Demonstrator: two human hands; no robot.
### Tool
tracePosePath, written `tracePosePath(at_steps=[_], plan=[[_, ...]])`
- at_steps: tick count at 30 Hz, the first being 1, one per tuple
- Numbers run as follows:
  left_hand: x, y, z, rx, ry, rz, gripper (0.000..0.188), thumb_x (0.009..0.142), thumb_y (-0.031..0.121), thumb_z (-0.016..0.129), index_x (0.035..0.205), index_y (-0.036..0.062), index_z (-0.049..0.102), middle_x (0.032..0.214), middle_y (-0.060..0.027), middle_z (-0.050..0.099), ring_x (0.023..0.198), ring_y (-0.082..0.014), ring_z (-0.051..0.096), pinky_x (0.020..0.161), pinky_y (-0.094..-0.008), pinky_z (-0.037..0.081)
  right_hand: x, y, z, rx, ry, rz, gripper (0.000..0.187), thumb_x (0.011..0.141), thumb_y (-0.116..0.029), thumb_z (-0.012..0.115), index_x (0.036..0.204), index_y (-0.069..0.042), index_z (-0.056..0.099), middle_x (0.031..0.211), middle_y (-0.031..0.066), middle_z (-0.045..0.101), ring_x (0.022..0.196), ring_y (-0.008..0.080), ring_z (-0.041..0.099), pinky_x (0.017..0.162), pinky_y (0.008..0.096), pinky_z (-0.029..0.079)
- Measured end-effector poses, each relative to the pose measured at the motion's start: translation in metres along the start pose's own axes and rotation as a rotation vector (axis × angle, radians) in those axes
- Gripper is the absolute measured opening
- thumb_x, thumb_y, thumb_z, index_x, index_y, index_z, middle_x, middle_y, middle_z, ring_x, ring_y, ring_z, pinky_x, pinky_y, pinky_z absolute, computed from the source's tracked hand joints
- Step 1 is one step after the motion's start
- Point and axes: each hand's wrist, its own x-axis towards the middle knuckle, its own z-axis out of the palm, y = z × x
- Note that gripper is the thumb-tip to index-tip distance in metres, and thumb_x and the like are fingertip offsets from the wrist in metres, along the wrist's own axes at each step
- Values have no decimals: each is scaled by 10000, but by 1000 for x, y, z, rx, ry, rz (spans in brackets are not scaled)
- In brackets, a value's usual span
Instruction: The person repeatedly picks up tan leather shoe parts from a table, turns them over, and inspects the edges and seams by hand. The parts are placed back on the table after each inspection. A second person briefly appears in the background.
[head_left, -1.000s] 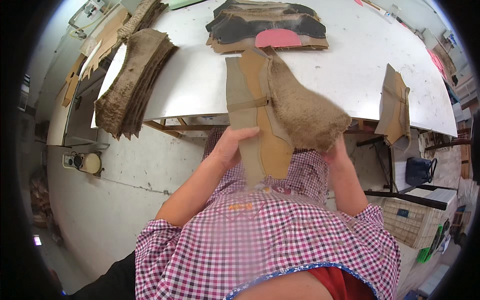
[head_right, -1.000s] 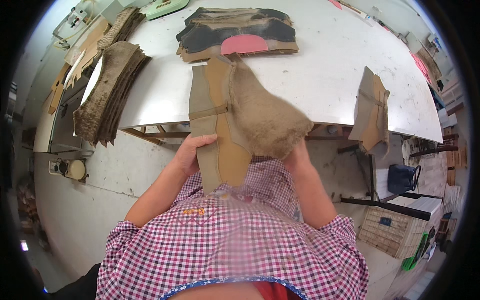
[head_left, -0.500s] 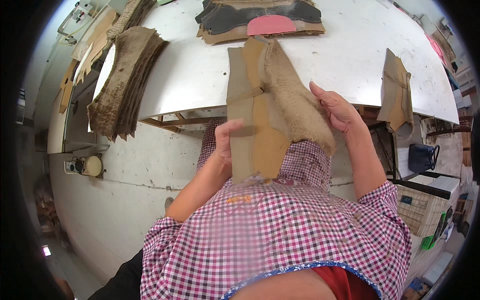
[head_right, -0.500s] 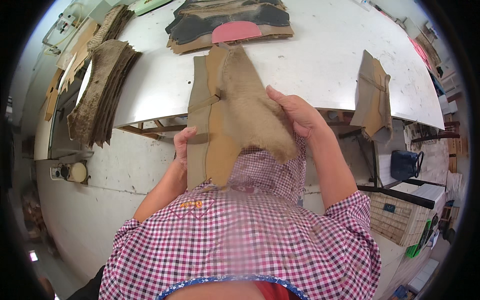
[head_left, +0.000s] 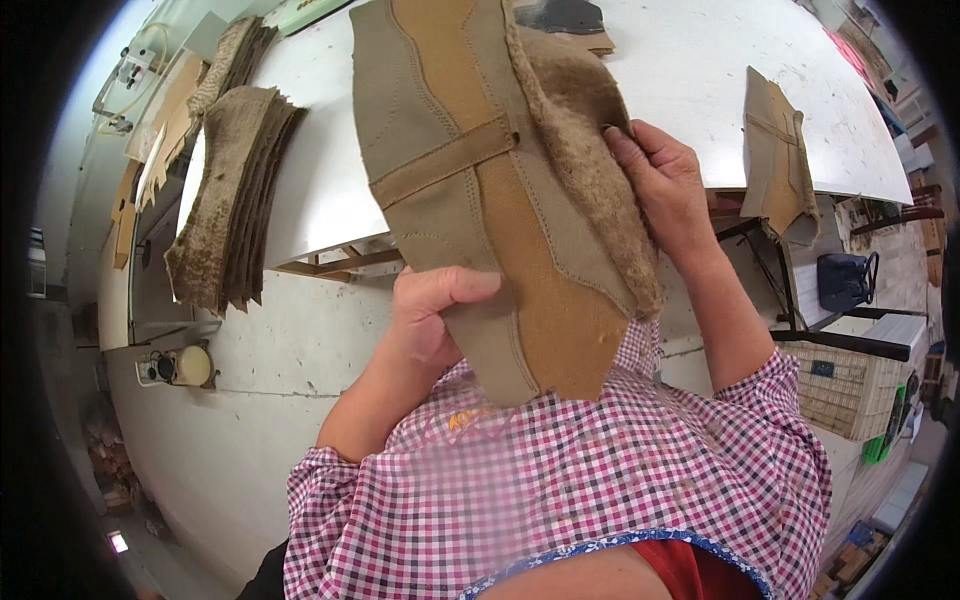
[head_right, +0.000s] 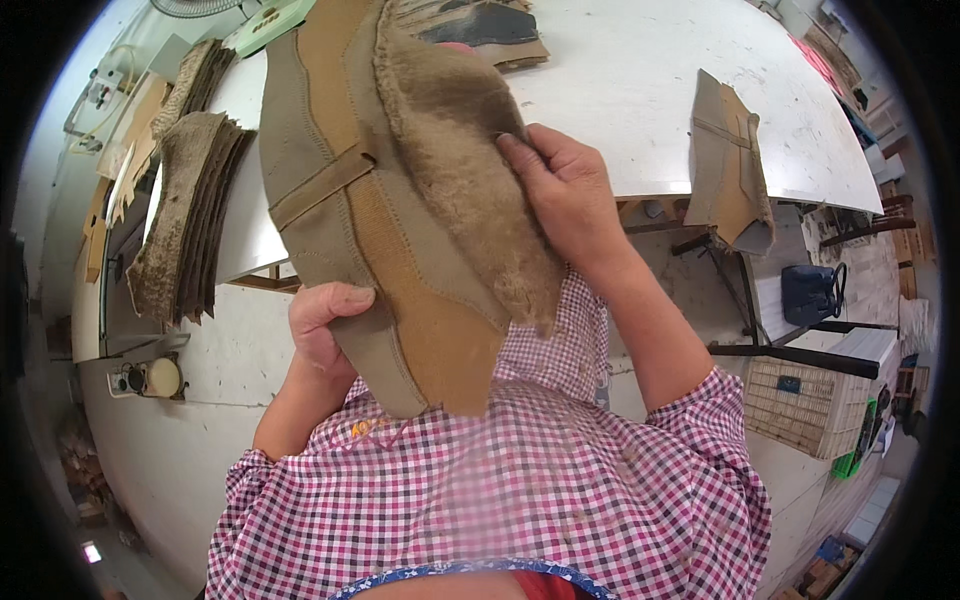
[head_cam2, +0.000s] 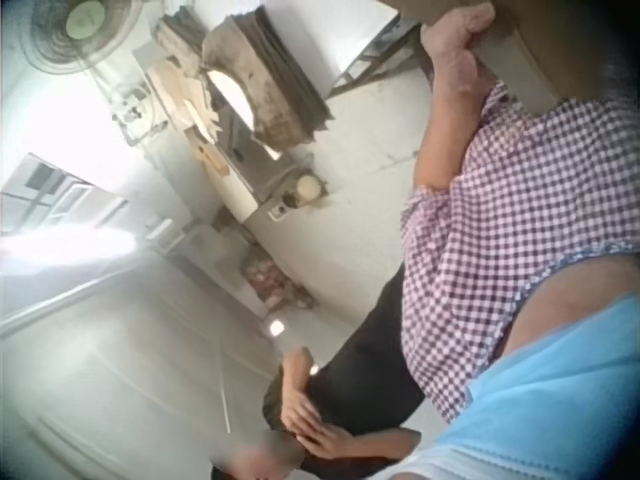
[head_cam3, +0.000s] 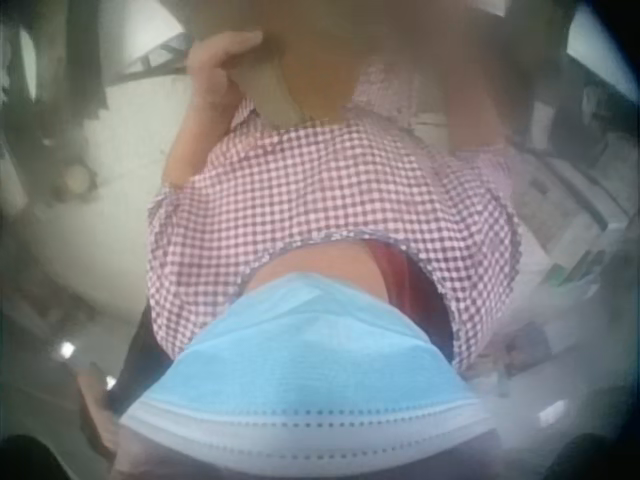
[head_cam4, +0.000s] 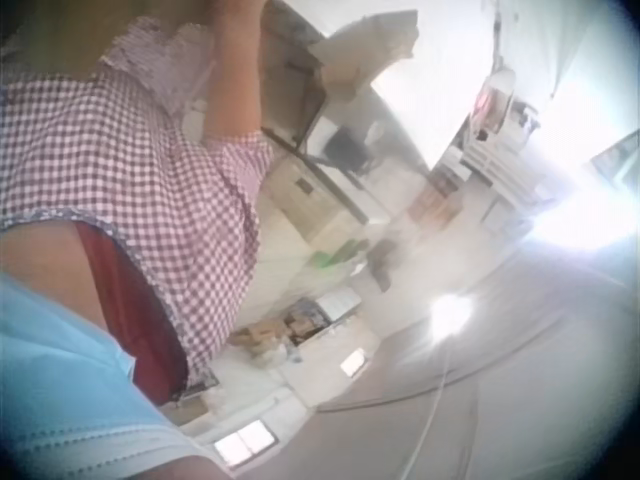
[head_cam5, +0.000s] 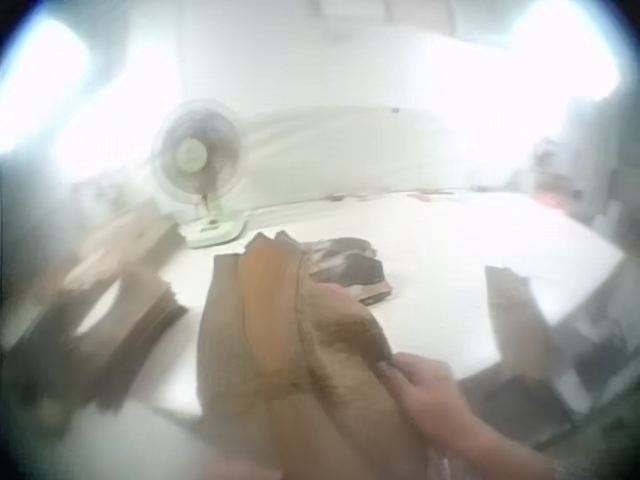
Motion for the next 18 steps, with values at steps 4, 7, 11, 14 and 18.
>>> tracePosePath(at_steps=[4,7,11,14,18], plan=[[2,-2,19,116,41,-16,563,716,12,541,1273,-61,495,1208,-180,598,1094,-320,594,999,-430,461,-14,-1,30,297,-80,189,231,955,-199,599,975,20,674,778,-13,636,718,45,535,630,221,458],[10,-18,10,-77,-45,59,474,776,-18,538,1245,-79,511,1175,-180,605,1041,-288,621,891,-405,530,-40,0,52,479,-66,129,243,954,-201,596,1040,10,681,843,11,666,772,64,569,674,231,483],[8,-6,12,32,23,3,385,804,-38,512,1187,-75,534,1150,-166,608,999,-275,637,869,-403,547,-13,30,26,203,-195,307,290,945,-210,599,1123,13,651,965,67,675,832,104,599,739,271,502],[6,-3,11,51,96,50,427,808,-31,483,1230,-97,485,1168,-194,594,1042,-306,619,924,-433,533,3,19,-2,-281,75,-16,278,937,-204,598,1104,12,650,998,89,674,841,133,615,751,281,501],[8,-9,-9,516,-20,285,409,833,-45,448,1237,-103,466,1181,-196,583,1047,-301,620,924,-433,538,-25,-40,-19,-431,152,-378,185,878,-142,654,1001,-5,668,926,107,661,826,185,623,727,304,509]])
